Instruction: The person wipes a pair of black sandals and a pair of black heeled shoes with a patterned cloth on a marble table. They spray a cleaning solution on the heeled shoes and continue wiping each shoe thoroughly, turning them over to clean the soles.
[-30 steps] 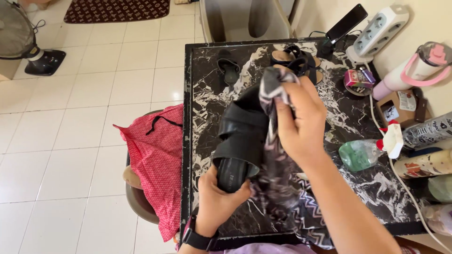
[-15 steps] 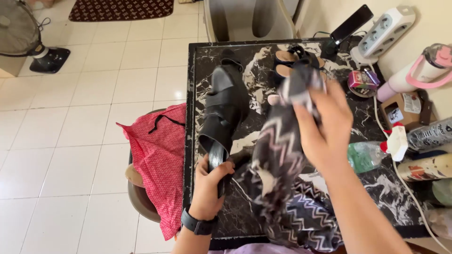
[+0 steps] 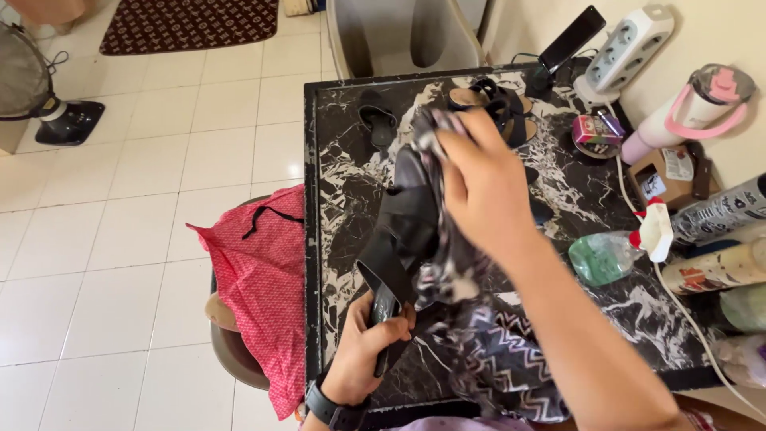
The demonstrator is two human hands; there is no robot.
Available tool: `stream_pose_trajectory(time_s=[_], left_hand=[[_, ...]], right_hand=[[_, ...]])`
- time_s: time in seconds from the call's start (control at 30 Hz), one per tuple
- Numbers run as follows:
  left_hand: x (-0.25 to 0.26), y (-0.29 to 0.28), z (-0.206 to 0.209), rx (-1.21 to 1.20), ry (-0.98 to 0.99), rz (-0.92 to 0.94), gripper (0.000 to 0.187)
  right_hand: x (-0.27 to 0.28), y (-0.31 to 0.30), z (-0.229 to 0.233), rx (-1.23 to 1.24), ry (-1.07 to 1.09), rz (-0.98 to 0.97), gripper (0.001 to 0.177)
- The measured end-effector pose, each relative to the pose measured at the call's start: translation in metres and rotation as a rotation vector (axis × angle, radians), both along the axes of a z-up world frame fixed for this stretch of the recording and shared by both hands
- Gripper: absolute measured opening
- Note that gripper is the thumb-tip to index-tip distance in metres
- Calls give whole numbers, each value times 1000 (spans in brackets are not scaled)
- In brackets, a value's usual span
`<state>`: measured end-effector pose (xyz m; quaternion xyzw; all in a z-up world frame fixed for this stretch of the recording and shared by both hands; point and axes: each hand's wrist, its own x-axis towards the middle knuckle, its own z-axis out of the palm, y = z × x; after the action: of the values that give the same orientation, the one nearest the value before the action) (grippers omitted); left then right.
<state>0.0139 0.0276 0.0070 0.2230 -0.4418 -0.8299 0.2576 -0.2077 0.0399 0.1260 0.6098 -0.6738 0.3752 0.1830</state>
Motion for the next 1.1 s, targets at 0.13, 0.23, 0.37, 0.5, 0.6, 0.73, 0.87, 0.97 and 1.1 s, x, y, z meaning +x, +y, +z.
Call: stream_pose_trajectory(time_s=[0.13, 0.23, 0.37, 0.5, 0.6, 0.73, 0.87, 0.97, 1.1], left_hand=[[5, -5, 12, -87, -52, -5, 13], [4, -6, 9, -127, -61, -2, 13], [3, 2, 2, -92, -1, -2, 16], [14, 3, 11, -293, -283, -77, 19], [13, 10, 9, -346, -359, -81, 24], [6, 4, -7, -301, -298, 33, 22], [-6, 8, -18, -39, -200, 152, 23], [-16, 6, -24, 151, 13, 215, 12], [-19, -7, 5, 62, 362, 159, 13]], right_hand=[[1, 7, 0, -11, 0, 143, 20], [26, 24, -37, -106, -16, 47, 18], [31, 30, -41, -207, -88, -21, 22], [-5, 20, 40, 381, -218, 120, 17], [-15, -11, 59, 977, -263, 25, 29], [-11, -8, 8, 562, -271, 53, 27], [30, 17, -23, -65, -109, 89, 12], [32, 38, -36, -9, -172, 203, 18], [4, 78, -32, 55, -216, 106, 15]])
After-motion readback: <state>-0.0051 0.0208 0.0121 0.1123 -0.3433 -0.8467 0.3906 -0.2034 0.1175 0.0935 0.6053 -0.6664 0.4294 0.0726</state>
